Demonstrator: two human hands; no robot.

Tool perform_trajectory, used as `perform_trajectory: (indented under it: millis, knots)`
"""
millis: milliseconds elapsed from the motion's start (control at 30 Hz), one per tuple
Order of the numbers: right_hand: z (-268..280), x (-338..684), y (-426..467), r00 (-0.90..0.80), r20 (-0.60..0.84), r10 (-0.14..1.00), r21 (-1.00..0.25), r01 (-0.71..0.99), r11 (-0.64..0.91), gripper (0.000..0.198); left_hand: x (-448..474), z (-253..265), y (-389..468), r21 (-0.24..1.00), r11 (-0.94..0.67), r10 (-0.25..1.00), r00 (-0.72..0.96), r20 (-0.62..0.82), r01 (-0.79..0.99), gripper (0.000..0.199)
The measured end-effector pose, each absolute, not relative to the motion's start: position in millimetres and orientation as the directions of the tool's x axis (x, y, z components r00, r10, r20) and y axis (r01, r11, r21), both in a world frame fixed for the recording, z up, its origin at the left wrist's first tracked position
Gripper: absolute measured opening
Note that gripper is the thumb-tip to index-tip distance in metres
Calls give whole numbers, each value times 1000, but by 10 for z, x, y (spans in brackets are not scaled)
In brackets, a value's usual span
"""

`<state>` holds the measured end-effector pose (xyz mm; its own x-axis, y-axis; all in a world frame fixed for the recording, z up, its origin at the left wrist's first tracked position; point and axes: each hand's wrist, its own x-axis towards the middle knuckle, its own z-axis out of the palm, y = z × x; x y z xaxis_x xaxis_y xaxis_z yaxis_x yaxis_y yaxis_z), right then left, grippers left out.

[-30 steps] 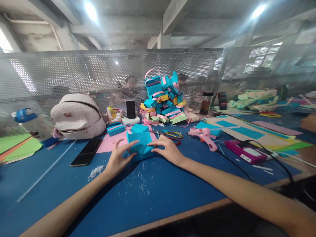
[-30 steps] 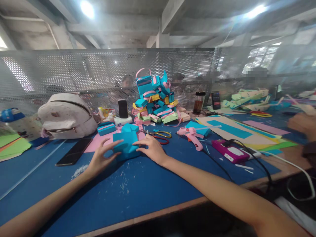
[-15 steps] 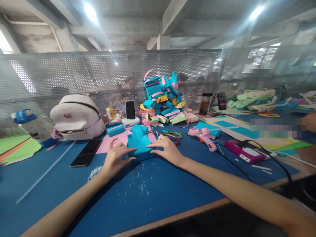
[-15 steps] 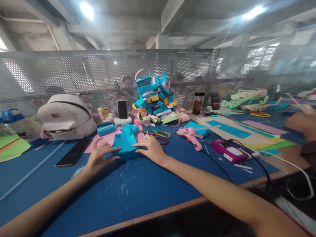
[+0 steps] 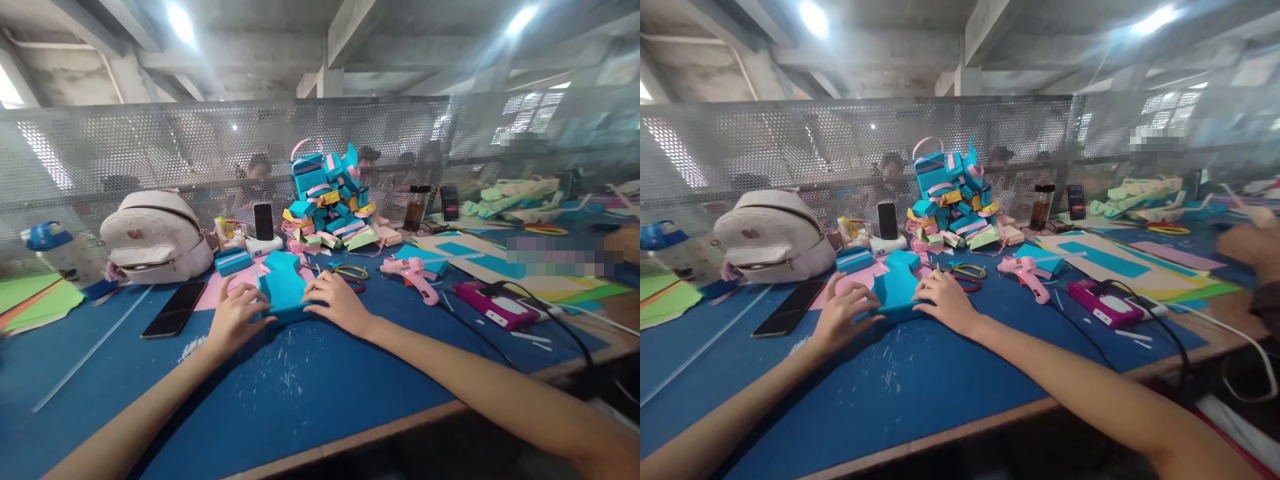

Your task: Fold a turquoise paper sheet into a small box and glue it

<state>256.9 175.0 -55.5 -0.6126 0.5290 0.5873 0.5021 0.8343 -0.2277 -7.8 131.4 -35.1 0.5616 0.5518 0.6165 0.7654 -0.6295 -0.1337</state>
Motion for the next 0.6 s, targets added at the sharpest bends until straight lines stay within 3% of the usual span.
perform_trajectory:
  millis: [300,600]
  knots:
    - [-540,2544,1759,-618,547,565,-254,520,815,13,-68,-313,1348,-15,-657,641,569,515,754,15]
    - [-487,2496,1707,-594,534,601,-255,565,785,9,17,-370,1373,49,-629,685,524,506,776,17]
